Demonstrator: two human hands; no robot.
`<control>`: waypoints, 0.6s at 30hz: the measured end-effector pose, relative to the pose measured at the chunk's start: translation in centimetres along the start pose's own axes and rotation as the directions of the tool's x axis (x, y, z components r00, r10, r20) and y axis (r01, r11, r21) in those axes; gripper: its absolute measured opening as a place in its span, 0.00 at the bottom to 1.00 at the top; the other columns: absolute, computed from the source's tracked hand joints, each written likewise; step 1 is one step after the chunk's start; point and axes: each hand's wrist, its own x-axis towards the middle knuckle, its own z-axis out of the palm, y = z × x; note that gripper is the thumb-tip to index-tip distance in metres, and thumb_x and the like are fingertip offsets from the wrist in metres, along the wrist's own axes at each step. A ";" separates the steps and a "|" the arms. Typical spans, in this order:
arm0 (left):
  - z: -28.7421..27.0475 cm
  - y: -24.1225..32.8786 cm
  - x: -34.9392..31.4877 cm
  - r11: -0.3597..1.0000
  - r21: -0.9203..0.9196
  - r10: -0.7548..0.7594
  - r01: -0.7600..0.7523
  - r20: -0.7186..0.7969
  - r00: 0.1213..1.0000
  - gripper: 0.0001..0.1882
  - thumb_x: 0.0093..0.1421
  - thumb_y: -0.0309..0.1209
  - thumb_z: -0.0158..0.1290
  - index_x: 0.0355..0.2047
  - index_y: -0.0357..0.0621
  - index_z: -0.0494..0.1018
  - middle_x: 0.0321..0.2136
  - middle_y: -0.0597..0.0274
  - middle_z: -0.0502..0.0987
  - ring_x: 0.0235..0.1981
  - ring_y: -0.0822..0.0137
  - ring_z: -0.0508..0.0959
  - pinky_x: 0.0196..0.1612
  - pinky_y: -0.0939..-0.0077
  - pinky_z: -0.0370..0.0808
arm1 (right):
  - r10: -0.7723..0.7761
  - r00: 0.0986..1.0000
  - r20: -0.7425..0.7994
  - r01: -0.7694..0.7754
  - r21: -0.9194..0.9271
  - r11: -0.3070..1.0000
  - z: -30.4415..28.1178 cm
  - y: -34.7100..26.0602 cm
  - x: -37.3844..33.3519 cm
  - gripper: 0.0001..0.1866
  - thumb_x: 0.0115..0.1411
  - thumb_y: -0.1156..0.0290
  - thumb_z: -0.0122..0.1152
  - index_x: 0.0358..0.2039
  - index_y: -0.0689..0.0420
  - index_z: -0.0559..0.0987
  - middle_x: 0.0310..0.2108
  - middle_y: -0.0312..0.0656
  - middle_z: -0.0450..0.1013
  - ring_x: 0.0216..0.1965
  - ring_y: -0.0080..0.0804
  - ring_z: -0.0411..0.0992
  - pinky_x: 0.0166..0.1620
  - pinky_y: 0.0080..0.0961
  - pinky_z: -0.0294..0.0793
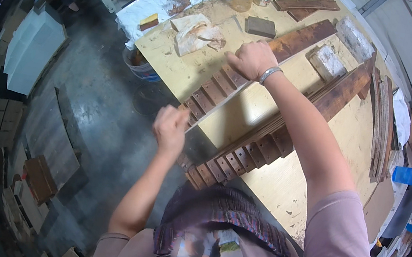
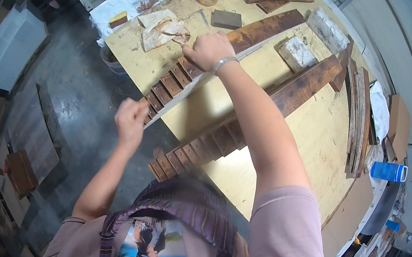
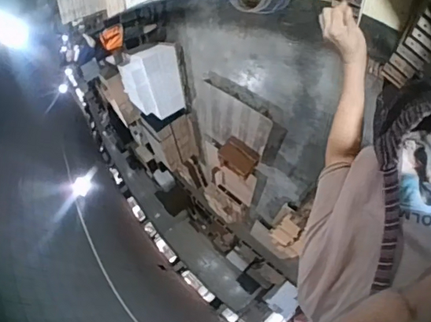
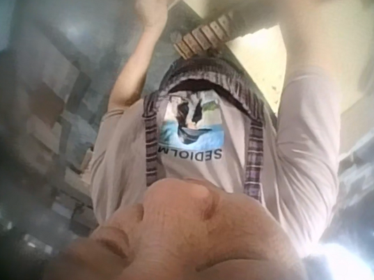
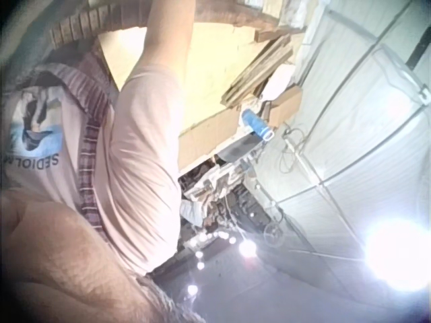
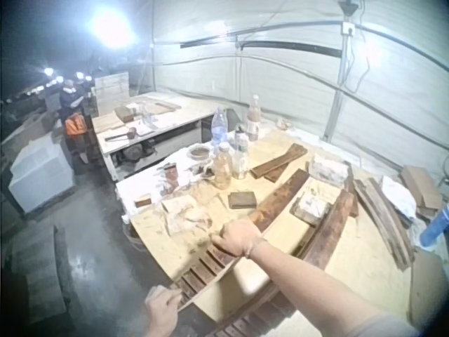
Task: The person wipes down wooden furniture components with a cloth, handling both individual slats and larger assembled pieces to clean the surfaces.
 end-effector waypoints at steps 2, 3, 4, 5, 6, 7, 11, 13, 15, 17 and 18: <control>-0.2 0.9 -2.3 0.999 -0.030 0.038 -0.035 0.128 0.991 0.07 0.49 0.19 0.61 0.30 0.39 0.81 0.24 0.57 0.74 0.27 0.59 0.74 0.32 0.66 0.70 | -0.010 0.999 -0.033 0.010 0.006 1.000 0.4 0.3 0.2 0.30 0.61 0.47 0.43 0.19 0.57 0.84 0.24 0.54 0.78 0.31 0.52 0.77 0.47 0.43 0.73; -0.1 0.5 -2.3 0.999 -0.028 -0.027 0.029 0.076 0.997 0.07 0.49 0.19 0.61 0.30 0.39 0.81 0.24 0.57 0.74 0.28 0.59 0.74 0.33 0.66 0.71 | -0.011 0.998 -0.054 0.012 0.019 1.000 0.5 0.5 0.2 0.31 0.61 0.47 0.43 0.18 0.57 0.83 0.23 0.55 0.77 0.30 0.54 0.76 0.46 0.44 0.73; 0.0 -0.3 -1.9 0.995 -0.028 -0.093 0.093 0.022 0.995 0.07 0.49 0.19 0.61 0.31 0.39 0.81 0.24 0.57 0.74 0.28 0.59 0.74 0.33 0.66 0.71 | -0.014 0.997 -0.076 0.016 0.033 0.999 0.6 0.6 0.2 0.31 0.62 0.47 0.43 0.17 0.57 0.82 0.21 0.55 0.76 0.28 0.55 0.75 0.46 0.45 0.72; 0.0 -0.9 -1.6 0.986 -0.031 -0.162 0.161 -0.031 0.986 0.08 0.49 0.19 0.61 0.31 0.39 0.81 0.24 0.57 0.74 0.28 0.59 0.74 0.34 0.66 0.71 | -0.007 0.998 -0.059 0.010 0.047 0.999 0.6 0.6 0.1 0.31 0.62 0.46 0.43 0.17 0.57 0.82 0.21 0.55 0.76 0.28 0.55 0.75 0.46 0.44 0.73; -0.6 -1.5 -0.3 0.990 0.040 -0.130 0.133 -0.079 0.988 0.07 0.50 0.19 0.60 0.31 0.38 0.81 0.24 0.57 0.75 0.29 0.59 0.74 0.34 0.67 0.71 | -0.012 0.999 -0.044 0.015 0.062 0.998 0.4 0.4 0.3 0.31 0.62 0.46 0.43 0.17 0.57 0.82 0.21 0.55 0.76 0.28 0.55 0.75 0.45 0.44 0.73; -0.9 -2.2 0.0 0.994 0.049 -0.091 0.094 -0.073 0.993 0.04 0.52 0.21 0.60 0.30 0.40 0.81 0.24 0.57 0.74 0.29 0.57 0.74 0.34 0.66 0.71 | -0.021 0.999 -0.030 0.024 0.076 0.997 0.3 0.1 0.6 0.31 0.62 0.46 0.43 0.17 0.57 0.82 0.21 0.55 0.76 0.28 0.55 0.75 0.45 0.43 0.73; -0.7 -0.8 -3.2 0.994 0.100 0.040 -0.035 -0.043 0.998 0.02 0.54 0.29 0.60 0.27 0.45 0.80 0.23 0.59 0.73 0.29 0.54 0.73 0.32 0.61 0.71 | 0.100 0.992 -0.073 -0.094 0.090 0.992 2.6 1.3 1.2 0.38 0.59 0.36 0.51 0.20 0.64 0.82 0.24 0.59 0.76 0.31 0.57 0.77 0.41 0.49 0.75; -0.7 -1.1 -2.9 0.999 0.037 0.000 0.004 -0.093 0.996 0.05 0.51 0.25 0.62 0.30 0.42 0.81 0.24 0.57 0.74 0.29 0.55 0.74 0.33 0.63 0.70 | 0.132 0.991 -0.016 -0.129 0.117 0.985 2.5 2.3 1.1 0.37 0.60 0.38 0.51 0.18 0.64 0.80 0.20 0.58 0.74 0.25 0.55 0.75 0.34 0.47 0.74; -0.5 -2.2 -0.9 0.997 0.026 -0.068 0.073 -0.150 0.986 0.04 0.50 0.23 0.61 0.29 0.42 0.80 0.25 0.59 0.76 0.30 0.57 0.76 0.34 0.64 0.72 | 0.036 0.990 -0.137 -0.024 0.088 0.996 1.9 2.0 0.6 0.33 0.62 0.46 0.52 0.17 0.65 0.79 0.19 0.59 0.73 0.25 0.55 0.75 0.34 0.46 0.73; -0.3 -2.2 -0.5 0.997 0.066 -0.034 0.045 -0.158 0.987 0.03 0.51 0.23 0.61 0.28 0.43 0.80 0.25 0.60 0.75 0.31 0.58 0.76 0.34 0.64 0.73 | -0.017 0.986 -0.165 0.024 0.041 0.999 1.4 1.3 0.5 0.31 0.63 0.49 0.51 0.17 0.66 0.78 0.21 0.62 0.72 0.27 0.60 0.73 0.37 0.48 0.72; -0.2 -1.8 -1.3 0.997 0.060 -0.043 0.052 -0.140 0.989 0.03 0.51 0.23 0.61 0.28 0.43 0.80 0.24 0.61 0.75 0.31 0.59 0.76 0.34 0.65 0.73 | -0.041 0.984 -0.172 0.050 0.049 0.998 1.2 1.2 0.4 0.32 0.64 0.49 0.50 0.17 0.67 0.78 0.21 0.63 0.72 0.28 0.61 0.73 0.39 0.48 0.72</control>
